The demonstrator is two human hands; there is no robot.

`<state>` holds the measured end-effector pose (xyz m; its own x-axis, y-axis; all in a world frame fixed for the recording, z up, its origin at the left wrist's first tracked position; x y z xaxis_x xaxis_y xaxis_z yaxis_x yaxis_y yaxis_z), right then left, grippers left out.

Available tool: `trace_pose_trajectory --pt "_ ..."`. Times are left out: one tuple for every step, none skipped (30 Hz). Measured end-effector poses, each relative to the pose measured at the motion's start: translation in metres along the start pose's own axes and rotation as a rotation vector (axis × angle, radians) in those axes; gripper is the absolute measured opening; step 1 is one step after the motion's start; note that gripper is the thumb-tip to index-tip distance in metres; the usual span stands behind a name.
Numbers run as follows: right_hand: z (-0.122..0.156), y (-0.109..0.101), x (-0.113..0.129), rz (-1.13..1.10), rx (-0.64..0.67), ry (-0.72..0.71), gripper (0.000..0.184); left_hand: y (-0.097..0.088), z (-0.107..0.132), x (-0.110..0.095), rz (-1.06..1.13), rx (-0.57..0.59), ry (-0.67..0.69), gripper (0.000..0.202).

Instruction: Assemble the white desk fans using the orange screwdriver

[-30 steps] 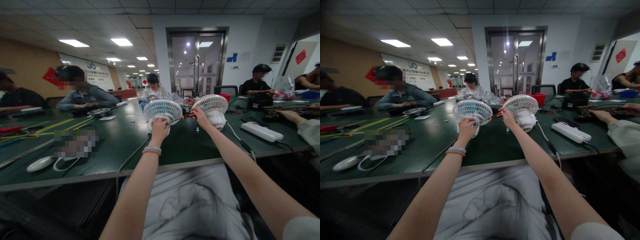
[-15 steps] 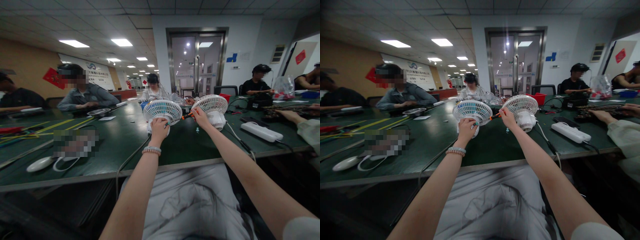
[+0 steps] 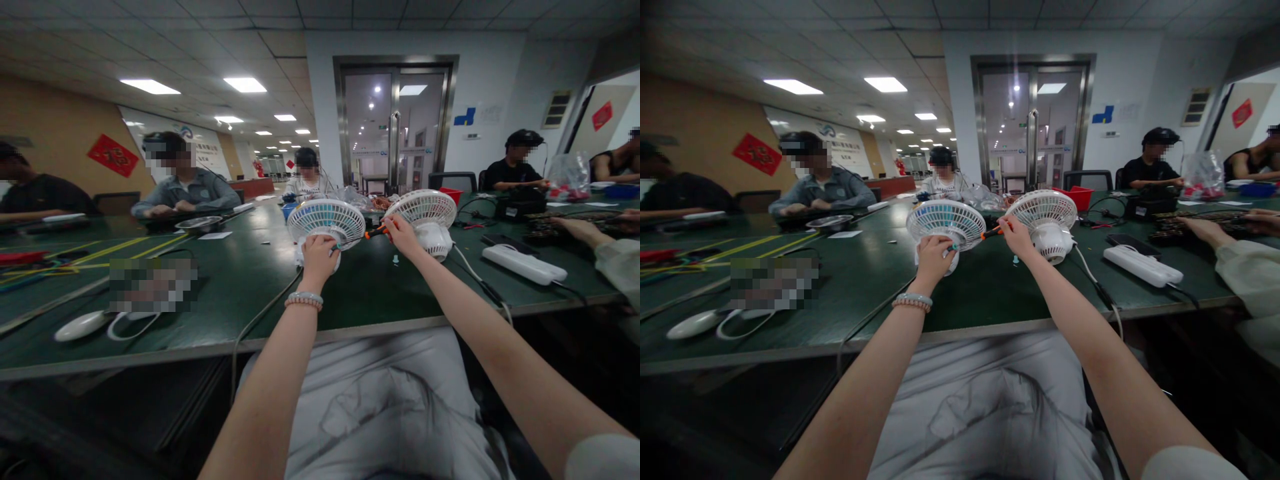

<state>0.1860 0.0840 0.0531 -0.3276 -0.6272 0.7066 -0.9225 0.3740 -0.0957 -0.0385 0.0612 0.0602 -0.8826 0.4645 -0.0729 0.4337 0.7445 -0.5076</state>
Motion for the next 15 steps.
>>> trace_pose_trajectory --pt "0.000 -0.002 0.002 0.019 -0.027 -0.011 0.037 0.000 0.000 0.000 -0.001 0.000 -0.001 0.020" --pt "0.000 -0.005 0.003 0.040 -0.052 -0.022 0.037 0.000 0.000 0.000 -0.002 -0.001 -0.001 0.020" --pt "0.000 -0.006 0.004 0.057 -0.069 -0.027 0.037 0.000 0.000 0.000 -0.003 -0.001 -0.002 0.020" --pt "0.000 -0.007 0.004 0.067 -0.072 -0.024 0.037 0.000 0.001 0.000 -0.004 -0.001 -0.002 0.020" --pt "0.000 -0.007 0.002 0.072 -0.070 -0.013 0.037 0.000 0.001 0.000 -0.005 -0.001 -0.002 0.020" --pt "0.000 -0.007 0.001 0.069 -0.065 0.004 0.037 0.000 0.001 0.000 -0.006 0.000 -0.004 0.021" --pt "0.000 -0.006 -0.002 0.058 -0.058 0.024 0.036 0.000 0.001 0.000 -0.008 0.002 -0.006 0.021" --pt "0.000 -0.005 -0.004 0.036 -0.048 0.045 0.035 0.000 0.001 0.000 -0.011 0.004 -0.007 0.021" --pt "0.000 -0.003 -0.006 0.003 -0.037 0.066 0.033 0.000 0.001 0.000 -0.014 0.006 -0.007 0.021" --pt "0.000 -0.001 -0.009 -0.038 -0.027 0.088 0.030 0.000 0.001 -0.001 -0.016 0.006 -0.007 0.021" --pt "0.000 0.001 -0.011 -0.082 -0.016 0.109 0.026 0.000 0.001 -0.001 -0.015 0.005 -0.005 0.021" --pt "0.000 0.002 -0.013 -0.121 -0.005 0.129 0.021 0.000 0.001 -0.001 -0.012 0.004 -0.005 0.021" --pt "0.000 0.004 -0.014 -0.149 0.005 0.145 0.017 0.000 0.001 -0.001 -0.007 0.004 -0.006 0.021" --pt "0.000 0.005 -0.015 -0.164 0.012 0.156 0.014 0.000 0.001 -0.001 -0.002 0.005 -0.009 0.021" --pt "0.000 0.005 -0.016 -0.167 0.013 0.161 0.012 0.000 0.001 -0.001 0.002 0.007 -0.012 0.021"
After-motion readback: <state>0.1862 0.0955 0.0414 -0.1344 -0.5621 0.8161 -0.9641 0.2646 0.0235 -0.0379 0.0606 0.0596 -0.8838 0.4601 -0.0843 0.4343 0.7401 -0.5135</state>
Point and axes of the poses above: each hand's wrist, its own z-axis away from the middle knuckle, its own y-axis out of the palm, x = y × z, the point moved 8 cm from there along -z, towards the middle knuckle, and after that the axes turned 10 degrees about -x, right-handed, at the moved point
